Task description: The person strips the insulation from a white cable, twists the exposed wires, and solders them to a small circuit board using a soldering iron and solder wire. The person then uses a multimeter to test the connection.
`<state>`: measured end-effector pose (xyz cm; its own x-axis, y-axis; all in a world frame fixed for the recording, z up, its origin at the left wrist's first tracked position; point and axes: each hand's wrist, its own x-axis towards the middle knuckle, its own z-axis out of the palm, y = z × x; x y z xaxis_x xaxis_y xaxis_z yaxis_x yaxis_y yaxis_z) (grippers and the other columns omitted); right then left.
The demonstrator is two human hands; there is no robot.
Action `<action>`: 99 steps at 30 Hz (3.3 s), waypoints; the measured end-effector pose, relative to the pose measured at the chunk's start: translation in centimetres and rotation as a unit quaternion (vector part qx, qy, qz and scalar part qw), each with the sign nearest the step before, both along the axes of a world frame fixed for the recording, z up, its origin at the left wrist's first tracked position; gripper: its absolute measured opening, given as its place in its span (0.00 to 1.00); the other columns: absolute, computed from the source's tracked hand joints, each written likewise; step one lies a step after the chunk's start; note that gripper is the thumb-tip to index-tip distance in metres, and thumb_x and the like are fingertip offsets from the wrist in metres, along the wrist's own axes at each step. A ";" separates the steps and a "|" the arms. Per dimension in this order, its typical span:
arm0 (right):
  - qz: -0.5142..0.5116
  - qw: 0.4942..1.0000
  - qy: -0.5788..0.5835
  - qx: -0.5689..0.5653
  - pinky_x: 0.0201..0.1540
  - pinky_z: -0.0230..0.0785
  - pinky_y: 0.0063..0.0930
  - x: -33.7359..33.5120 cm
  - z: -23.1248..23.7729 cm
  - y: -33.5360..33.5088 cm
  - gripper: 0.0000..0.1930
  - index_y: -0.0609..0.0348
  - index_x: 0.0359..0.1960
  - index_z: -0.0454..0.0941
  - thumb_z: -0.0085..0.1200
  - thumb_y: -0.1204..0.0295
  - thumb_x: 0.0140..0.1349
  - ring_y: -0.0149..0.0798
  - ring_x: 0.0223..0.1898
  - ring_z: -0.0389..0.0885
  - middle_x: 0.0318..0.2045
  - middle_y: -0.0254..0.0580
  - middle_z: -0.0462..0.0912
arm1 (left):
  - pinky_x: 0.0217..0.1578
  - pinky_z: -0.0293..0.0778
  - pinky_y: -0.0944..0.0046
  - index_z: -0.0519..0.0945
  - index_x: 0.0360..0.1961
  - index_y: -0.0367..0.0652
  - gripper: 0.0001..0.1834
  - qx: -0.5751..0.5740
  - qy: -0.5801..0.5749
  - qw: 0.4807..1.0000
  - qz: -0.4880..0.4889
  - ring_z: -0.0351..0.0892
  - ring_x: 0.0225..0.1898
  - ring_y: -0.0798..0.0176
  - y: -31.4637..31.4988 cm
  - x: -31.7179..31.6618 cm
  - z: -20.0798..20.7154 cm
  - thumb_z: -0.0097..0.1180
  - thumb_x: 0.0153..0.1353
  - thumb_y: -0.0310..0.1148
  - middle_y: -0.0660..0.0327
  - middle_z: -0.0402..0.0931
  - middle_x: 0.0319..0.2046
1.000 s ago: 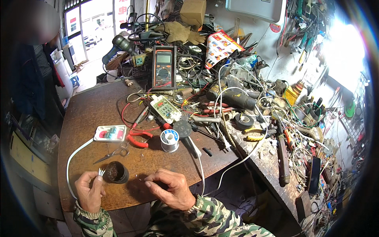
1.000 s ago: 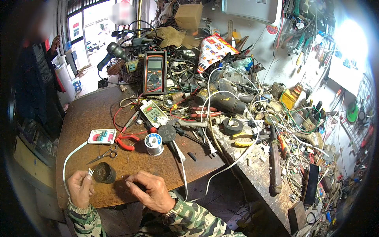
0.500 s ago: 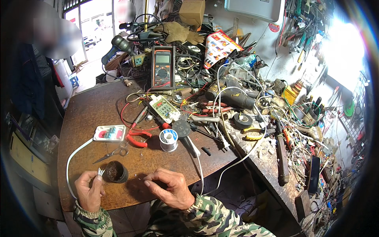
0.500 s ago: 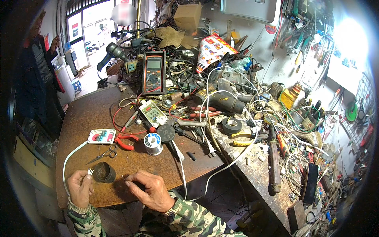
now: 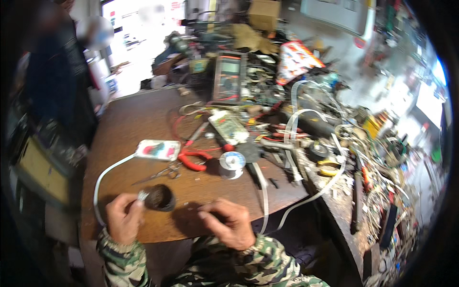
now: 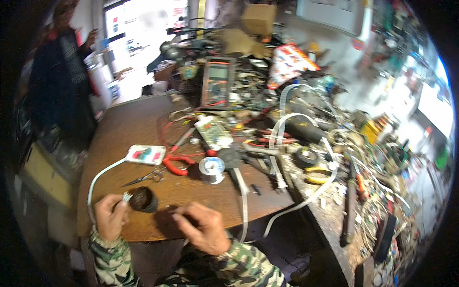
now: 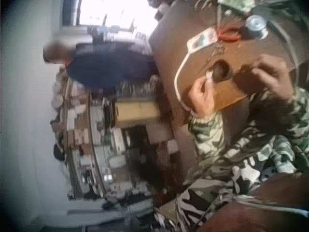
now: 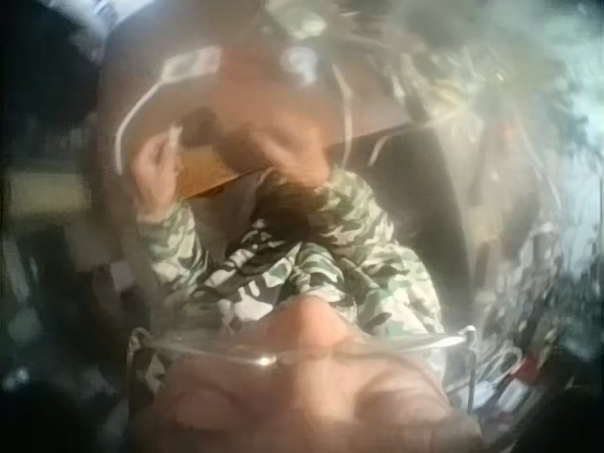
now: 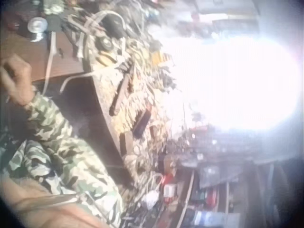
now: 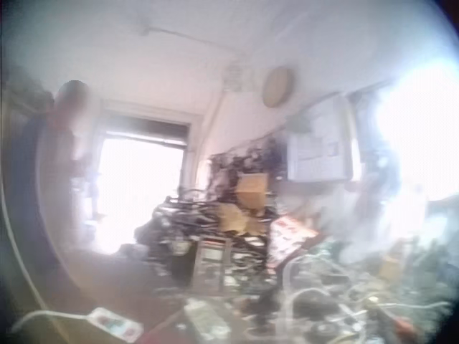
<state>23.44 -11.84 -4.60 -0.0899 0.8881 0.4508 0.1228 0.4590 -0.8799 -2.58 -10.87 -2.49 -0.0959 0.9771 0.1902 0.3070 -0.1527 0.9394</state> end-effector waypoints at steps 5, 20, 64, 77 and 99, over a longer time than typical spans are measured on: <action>-0.036 0.999 -0.014 -0.036 0.31 0.69 0.28 -0.6 0.2 -0.2 0.03 0.65 0.32 0.83 0.61 0.78 0.58 0.36 0.27 0.79 0.25 0.43 0.80 | 0.20 0.70 0.73 0.80 0.36 0.31 0.07 -0.001 -0.023 1.000 0.003 0.74 0.19 0.76 0.1 0.3 0.0 0.58 0.64 0.26 0.65 0.78 0.22; -0.050 0.916 -0.388 0.087 0.52 0.74 0.44 -7.8 3.8 4.1 0.45 0.65 0.64 0.64 0.74 0.60 0.44 0.55 0.49 0.80 0.47 0.59 0.80 | 0.32 0.78 0.62 0.81 0.36 0.34 0.08 0.080 -0.029 0.996 0.004 0.86 0.32 0.54 -0.6 -0.8 -0.6 0.63 0.58 0.27 0.49 0.83 0.29; -0.013 0.916 -0.399 0.029 0.30 0.75 0.28 -2.0 6.4 1.0 0.09 0.64 0.36 0.83 0.67 0.75 0.55 0.38 0.29 0.84 0.30 0.45 0.84 | 0.20 0.70 0.71 0.79 0.34 0.31 0.06 0.128 -0.080 0.988 -0.037 0.75 0.19 0.75 -0.6 -1.4 -1.6 0.59 0.63 0.26 0.64 0.77 0.20; -0.147 0.939 -0.305 -0.060 0.28 0.72 0.29 10.4 3.1 -11.8 0.09 0.62 0.36 0.83 0.67 0.76 0.54 0.39 0.27 0.81 0.27 0.43 0.81 | 0.17 0.62 0.73 0.77 0.38 0.36 0.06 0.056 -0.055 0.997 -0.013 0.65 0.17 0.78 -1.1 -1.1 -1.5 0.53 0.66 0.28 0.69 0.69 0.22; -0.100 0.896 -0.374 0.219 0.39 0.74 0.41 -5.1 7.1 5.5 0.12 0.62 0.39 0.82 0.63 0.72 0.55 0.52 0.36 0.81 0.34 0.48 0.81 | 0.19 0.68 0.73 0.77 0.40 0.35 0.14 -0.008 -0.154 0.986 -0.057 0.74 0.21 0.75 -0.7 -1.8 -0.9 0.56 0.69 0.38 0.63 0.78 0.25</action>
